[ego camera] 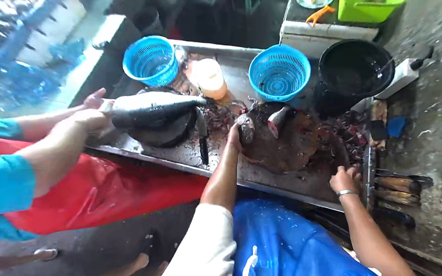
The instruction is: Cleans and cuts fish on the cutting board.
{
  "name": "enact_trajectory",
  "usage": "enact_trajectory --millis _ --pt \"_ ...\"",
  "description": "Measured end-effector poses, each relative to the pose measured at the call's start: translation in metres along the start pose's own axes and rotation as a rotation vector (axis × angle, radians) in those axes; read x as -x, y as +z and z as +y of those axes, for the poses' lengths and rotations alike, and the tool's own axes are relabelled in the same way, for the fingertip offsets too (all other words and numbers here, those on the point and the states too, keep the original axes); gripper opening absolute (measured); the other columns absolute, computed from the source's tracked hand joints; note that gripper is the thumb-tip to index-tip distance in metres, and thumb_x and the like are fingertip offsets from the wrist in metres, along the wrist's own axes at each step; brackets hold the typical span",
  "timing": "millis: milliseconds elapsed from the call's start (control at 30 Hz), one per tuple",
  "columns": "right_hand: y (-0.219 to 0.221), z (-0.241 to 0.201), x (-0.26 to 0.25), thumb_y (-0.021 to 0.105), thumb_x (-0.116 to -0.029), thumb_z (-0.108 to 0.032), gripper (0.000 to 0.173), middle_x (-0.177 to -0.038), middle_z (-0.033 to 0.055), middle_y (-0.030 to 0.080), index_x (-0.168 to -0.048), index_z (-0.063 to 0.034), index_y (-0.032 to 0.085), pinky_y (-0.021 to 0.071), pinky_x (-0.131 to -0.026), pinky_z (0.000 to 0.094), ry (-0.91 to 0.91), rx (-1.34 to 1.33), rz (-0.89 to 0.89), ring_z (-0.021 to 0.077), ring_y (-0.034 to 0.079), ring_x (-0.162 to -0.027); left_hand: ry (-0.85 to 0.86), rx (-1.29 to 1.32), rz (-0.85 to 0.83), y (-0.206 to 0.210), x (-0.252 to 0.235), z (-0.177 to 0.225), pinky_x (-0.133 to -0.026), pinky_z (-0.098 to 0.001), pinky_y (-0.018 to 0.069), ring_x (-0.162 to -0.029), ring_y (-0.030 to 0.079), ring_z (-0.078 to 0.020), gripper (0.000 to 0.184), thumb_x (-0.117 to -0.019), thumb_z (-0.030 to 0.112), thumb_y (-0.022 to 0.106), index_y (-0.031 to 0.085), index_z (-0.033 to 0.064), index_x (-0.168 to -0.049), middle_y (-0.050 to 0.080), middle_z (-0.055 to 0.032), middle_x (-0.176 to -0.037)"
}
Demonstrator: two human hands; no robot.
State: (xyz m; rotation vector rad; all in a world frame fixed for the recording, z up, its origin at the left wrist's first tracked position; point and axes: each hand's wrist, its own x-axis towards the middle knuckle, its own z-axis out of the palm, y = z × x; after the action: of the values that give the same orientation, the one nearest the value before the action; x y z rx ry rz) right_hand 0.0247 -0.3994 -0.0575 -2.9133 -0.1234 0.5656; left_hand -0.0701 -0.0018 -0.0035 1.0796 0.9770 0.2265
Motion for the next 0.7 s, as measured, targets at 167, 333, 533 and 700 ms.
enact_trajectory --millis 167,333,533,700 --pt "-0.033 -0.179 -0.022 0.059 -0.1008 -0.044 0.064 -0.147 0.0355 0.046 -0.152 -0.008 0.048 0.0426 -0.107 0.0705 -0.29 -0.294 -0.082 0.0554 0.047 -0.134 -0.044 0.201 -0.158 -0.033 0.0 -0.048 -0.07 -0.0437 0.0575 -0.08 0.067 -0.0184 0.047 -0.0949 0.061 0.053 0.067 0.0187 -0.11 0.069 -0.0031 -0.091" --pt "-0.019 -0.31 -0.101 0.075 -0.0831 -0.033 0.08 -0.15 0.0319 0.047 -0.156 -0.0231 0.044 0.043 -0.098 0.0753 -0.267 -0.054 -0.271 0.0553 0.047 -0.134 -0.053 0.151 -0.15 -0.075 0.026 -0.058 -0.074 -0.0437 0.0599 -0.083 0.07 -0.0232 0.043 -0.1014 0.04 0.056 0.057 0.0112 -0.133 0.071 -0.0124 -0.097" --pt "0.0 -0.303 -0.093 0.089 -0.0651 -0.012 0.079 -0.127 0.0295 0.063 -0.138 -0.026 0.063 0.0525 -0.085 0.0724 -0.519 -0.125 -0.399 0.0517 0.061 -0.113 -0.07 0.083 -0.198 -0.119 0.042 -0.049 -0.078 -0.0451 0.063 -0.09 0.073 -0.0279 0.068 -0.0937 0.024 0.07 0.038 0.0038 -0.15 0.071 -0.0196 -0.108" --pt "-0.077 -0.31 -0.114 0.086 -0.0736 -0.01 0.068 -0.132 0.0153 0.067 -0.138 -0.0172 0.065 0.051 -0.104 0.0616 -0.716 -0.509 -0.365 0.0327 0.064 -0.122 0.031 -0.038 -0.327 -0.058 -0.002 0.007 -0.086 -0.0454 0.0631 -0.098 0.072 -0.0282 0.077 -0.0881 0.02 0.078 0.036 0.0011 -0.15 0.069 -0.0201 -0.115"
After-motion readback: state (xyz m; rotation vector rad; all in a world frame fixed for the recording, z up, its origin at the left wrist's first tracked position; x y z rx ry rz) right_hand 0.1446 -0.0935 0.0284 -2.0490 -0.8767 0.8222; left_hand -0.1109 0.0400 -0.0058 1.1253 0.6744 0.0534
